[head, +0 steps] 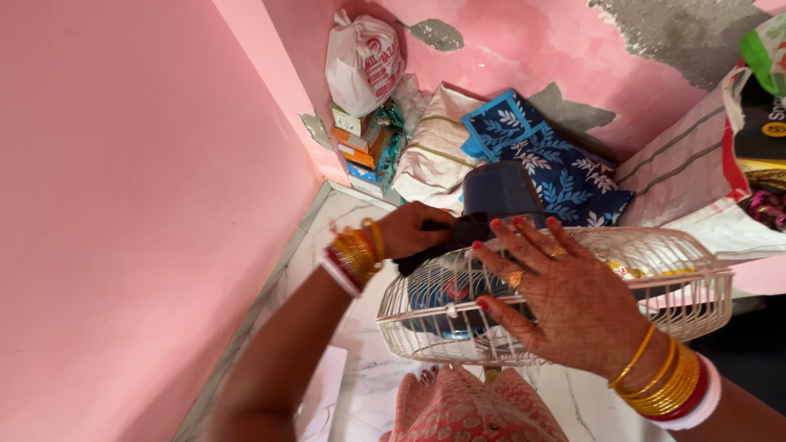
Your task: The person wipes the front grill and blades of a standing fan using a dark cloth. They systematically clean the metal bars and the fan blades visible through the grill, rotating the fan slightly to access different sections.
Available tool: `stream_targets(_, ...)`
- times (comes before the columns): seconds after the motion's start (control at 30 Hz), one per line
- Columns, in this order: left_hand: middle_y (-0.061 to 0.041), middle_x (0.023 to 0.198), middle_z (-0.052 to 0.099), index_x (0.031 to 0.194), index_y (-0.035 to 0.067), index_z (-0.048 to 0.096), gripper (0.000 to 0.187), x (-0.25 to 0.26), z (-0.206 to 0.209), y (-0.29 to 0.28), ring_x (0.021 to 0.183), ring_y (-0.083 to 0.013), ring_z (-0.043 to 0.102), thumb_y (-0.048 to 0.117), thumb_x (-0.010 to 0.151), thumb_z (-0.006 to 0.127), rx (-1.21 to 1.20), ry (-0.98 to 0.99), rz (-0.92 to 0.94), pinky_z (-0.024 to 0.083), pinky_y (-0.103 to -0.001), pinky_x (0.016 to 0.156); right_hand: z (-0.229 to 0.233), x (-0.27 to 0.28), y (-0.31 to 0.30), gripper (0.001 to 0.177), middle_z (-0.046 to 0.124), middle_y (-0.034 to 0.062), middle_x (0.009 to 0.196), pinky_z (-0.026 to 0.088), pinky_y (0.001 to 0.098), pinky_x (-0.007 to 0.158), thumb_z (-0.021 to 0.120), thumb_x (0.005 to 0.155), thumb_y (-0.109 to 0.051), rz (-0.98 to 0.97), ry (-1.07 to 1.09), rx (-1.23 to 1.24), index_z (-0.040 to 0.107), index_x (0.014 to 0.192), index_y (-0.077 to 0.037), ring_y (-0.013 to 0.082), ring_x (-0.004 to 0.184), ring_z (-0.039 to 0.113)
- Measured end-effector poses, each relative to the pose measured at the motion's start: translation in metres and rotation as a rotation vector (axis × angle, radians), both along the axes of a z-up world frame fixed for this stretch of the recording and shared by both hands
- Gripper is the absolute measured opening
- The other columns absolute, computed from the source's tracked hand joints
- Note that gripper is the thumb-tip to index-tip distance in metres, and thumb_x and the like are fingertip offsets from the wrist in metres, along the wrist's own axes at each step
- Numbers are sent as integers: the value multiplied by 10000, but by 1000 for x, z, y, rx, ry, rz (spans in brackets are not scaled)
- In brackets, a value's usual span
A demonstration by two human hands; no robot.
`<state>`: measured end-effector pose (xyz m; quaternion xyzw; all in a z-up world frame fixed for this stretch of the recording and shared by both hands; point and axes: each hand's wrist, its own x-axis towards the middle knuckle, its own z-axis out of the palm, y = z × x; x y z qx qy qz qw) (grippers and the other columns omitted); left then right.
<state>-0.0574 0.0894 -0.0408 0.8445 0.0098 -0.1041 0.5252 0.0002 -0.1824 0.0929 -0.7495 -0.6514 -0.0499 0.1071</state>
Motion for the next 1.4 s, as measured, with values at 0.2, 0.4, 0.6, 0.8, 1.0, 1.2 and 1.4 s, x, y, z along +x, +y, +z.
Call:
stream_targets(0.2,-91,1173,692,1291,73,666,330,-40,-13,10,1052,-130,636,176,978,652,-201,-144,63,518,-305,952,4,6,4,632,496,198,1487,271,532,1149,499,919,-517,6,-22,36,522,1426,-139,343,1362,459)
stream_targets(0.4,-79,1194,729,1297,88,676,341,2,-64,4,1063,-160,656,244,999,623,-220,10,124,522,-316,978,5,8,8,639,515,195,1439,274,538,1156,521,905,-515,5,-22,2,538,1417,-133,355,1359,457)
stream_targets(0.6,-79,1198,736,1318,118,675,384,48,-71,-10,1065,-174,675,324,1004,593,-51,90,-65,522,-319,967,4,5,3,625,491,201,1483,276,532,1145,529,904,-517,-6,11,25,546,1384,-117,358,1356,455)
stream_targets(0.8,-93,1128,763,1265,114,709,351,44,-73,-20,1009,-182,709,281,966,630,-54,19,68,551,-329,931,2,10,3,605,486,207,1475,265,523,1159,510,931,-480,15,8,50,542,1398,-96,359,1377,442)
stream_targets(1.0,-130,1081,760,1176,112,727,279,1,-4,-21,984,-269,726,223,934,644,80,-155,152,559,-365,910,-2,2,6,536,504,200,1467,269,515,1170,481,951,-350,-16,-2,23,537,1381,-34,351,1388,438)
stream_targets(1.2,-150,1076,702,1196,159,714,269,-43,91,-47,1025,-351,684,207,941,643,325,-240,239,543,-434,920,-2,8,-2,433,650,195,1344,395,475,1152,552,948,-231,-57,16,202,643,1293,14,335,1293,595)
stream_targets(1.4,-161,1166,649,1233,169,702,343,-55,107,-89,1058,-389,649,137,891,694,447,-557,394,522,-464,952,-6,13,-1,315,687,185,1263,468,484,1143,630,916,-167,-105,-14,391,714,1145,32,344,1208,657)
